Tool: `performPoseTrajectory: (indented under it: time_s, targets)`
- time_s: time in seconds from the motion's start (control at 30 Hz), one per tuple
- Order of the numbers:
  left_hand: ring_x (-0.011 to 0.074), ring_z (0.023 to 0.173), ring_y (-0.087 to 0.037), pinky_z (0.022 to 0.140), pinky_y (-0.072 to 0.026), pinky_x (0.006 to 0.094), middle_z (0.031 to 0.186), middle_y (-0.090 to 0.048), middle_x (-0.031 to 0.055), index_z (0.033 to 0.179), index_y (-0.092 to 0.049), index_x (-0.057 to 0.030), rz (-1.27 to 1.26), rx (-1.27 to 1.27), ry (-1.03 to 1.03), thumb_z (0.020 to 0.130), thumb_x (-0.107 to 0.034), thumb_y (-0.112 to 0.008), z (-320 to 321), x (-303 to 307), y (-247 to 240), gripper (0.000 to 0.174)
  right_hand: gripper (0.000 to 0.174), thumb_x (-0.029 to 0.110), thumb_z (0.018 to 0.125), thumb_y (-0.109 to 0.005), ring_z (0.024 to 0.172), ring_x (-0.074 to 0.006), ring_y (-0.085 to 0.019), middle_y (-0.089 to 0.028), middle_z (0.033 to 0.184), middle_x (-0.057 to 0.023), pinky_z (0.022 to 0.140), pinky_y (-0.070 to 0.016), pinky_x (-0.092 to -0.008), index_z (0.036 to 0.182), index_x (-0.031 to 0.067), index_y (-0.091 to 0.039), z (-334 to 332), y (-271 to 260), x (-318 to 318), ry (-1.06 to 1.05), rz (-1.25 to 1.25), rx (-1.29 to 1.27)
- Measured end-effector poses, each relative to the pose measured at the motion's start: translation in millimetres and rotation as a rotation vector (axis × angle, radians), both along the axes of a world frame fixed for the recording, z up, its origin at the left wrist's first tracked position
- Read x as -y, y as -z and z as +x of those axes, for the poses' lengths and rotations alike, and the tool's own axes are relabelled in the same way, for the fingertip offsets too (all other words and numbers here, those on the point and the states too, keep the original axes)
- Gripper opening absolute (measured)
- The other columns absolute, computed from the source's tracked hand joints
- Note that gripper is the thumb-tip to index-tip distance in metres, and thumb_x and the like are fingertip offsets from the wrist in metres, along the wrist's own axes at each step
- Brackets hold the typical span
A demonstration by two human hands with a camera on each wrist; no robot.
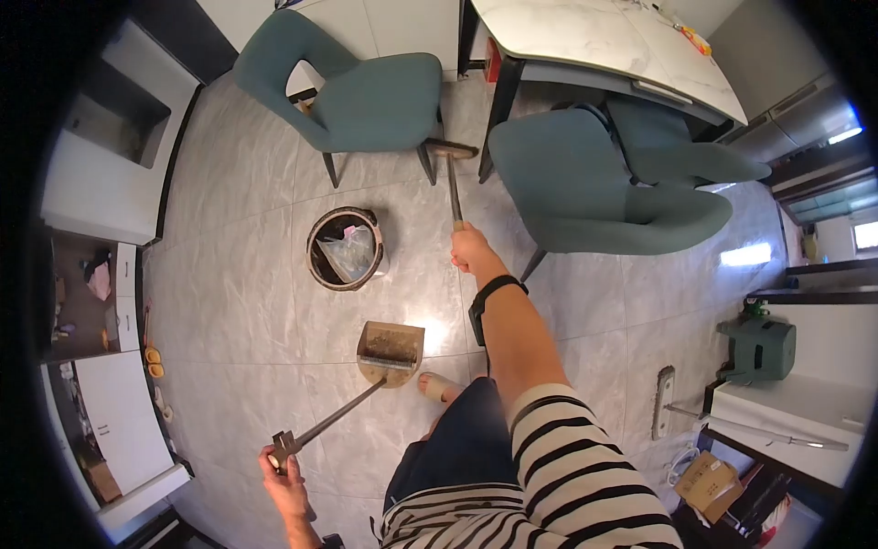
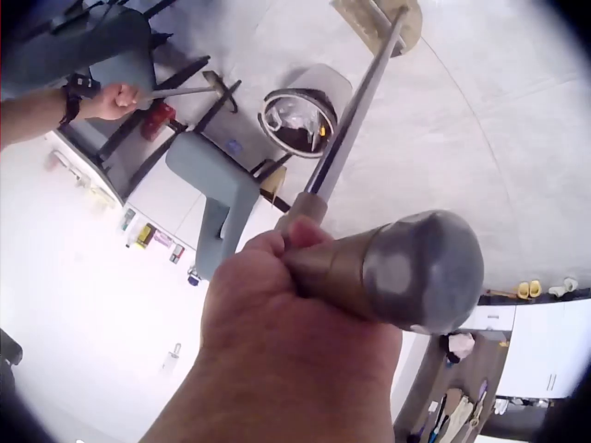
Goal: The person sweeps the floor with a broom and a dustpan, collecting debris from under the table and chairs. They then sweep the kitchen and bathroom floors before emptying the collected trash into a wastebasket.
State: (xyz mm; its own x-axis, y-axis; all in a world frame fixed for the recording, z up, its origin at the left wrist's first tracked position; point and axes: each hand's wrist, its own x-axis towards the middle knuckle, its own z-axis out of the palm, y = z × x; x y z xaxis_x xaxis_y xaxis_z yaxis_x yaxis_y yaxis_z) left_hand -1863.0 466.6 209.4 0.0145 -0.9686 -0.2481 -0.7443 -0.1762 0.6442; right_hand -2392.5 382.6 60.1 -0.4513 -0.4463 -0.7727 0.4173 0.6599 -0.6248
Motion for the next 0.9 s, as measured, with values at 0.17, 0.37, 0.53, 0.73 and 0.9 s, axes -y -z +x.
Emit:
performPoseTrajectory:
  time_s: [0.17,0.37,0.53,0.73,0.9]
  targets:
    - [0.0184,0.066,-0.054,0.062,-0.0447,0.0319,0.078,-0.059,0.01,0.118,-0.047,-0.0043,-0.011,0.025,-0.012,0.09,-0.004,-0.058,-1.2,-7.6,22.5,0.03,0.026,0.038,0.096,-0.047,0.051,-0.0107,-0.045,-0.051,0.072,-0.0001,0.043,-0.0342,-0.0299,0.12,0.0299,-0.046,44.5,38.0,-41.8,0.213,-0.059,0.31]
    - [0.0252,0.08,-0.057,0.078,-0.0469,0.0349,0.092,-0.06,0.015,0.119,-0.046,-0.0028,-0.007,-0.016,-0.022,0.09,-0.004,-0.058,-4.0,-10.1,22.2,0.031,0.023,0.036,0.097,-0.049,0.048,-0.01,-0.043,-0.049,0.07,0.0002,0.039,-0.0336,-0.0244,0.119,0.033,-0.045,82.6,12.1,-113.4,0.411,-0.063,0.459]
    - [0.0245,0.083,-0.057,0.079,-0.0468,0.0337,0.095,-0.06,0.0155,0.119,-0.045,-0.0029,-0.128,-0.062,0.072,0.091,-0.004,-0.058,-10.8,-6.8,17.7,0.031,0.034,0.035,0.097,-0.049,0.049,-0.0093,-0.043,-0.051,0.072,-0.0001,0.04,-0.0329,-0.0234,0.13,0.0347,-0.041,58.1,-15.4,-201.6,0.271,0.024,0.435]
    - [0.0227,0.081,-0.057,0.076,-0.0471,0.0332,0.094,-0.061,0.015,0.12,-0.044,-0.0044,-0.11,-0.068,0.056,0.091,-0.003,-0.057,-11.1,-6.1,15.5,0.032,0.054,0.03,0.095,-0.053,0.05,-0.0112,-0.043,-0.049,0.07,-0.0015,0.042,-0.0321,-0.0258,0.145,0.0273,-0.033,69.9,-90.7,-270.7,0.251,0.074,0.247]
    - [0.023,0.079,-0.058,0.075,-0.0478,0.0336,0.094,-0.062,0.0149,0.121,-0.044,-0.0049,-0.077,-0.07,0.074,0.091,-0.003,-0.058,-14.3,-5.3,10.0,0.033,0.055,0.028,0.095,-0.053,0.049,-0.0114,-0.042,-0.049,0.071,-0.0016,0.042,-0.0325,-0.0254,0.147,0.025,-0.032,110.0,-108.8,-287.5,0.461,0.002,0.225]
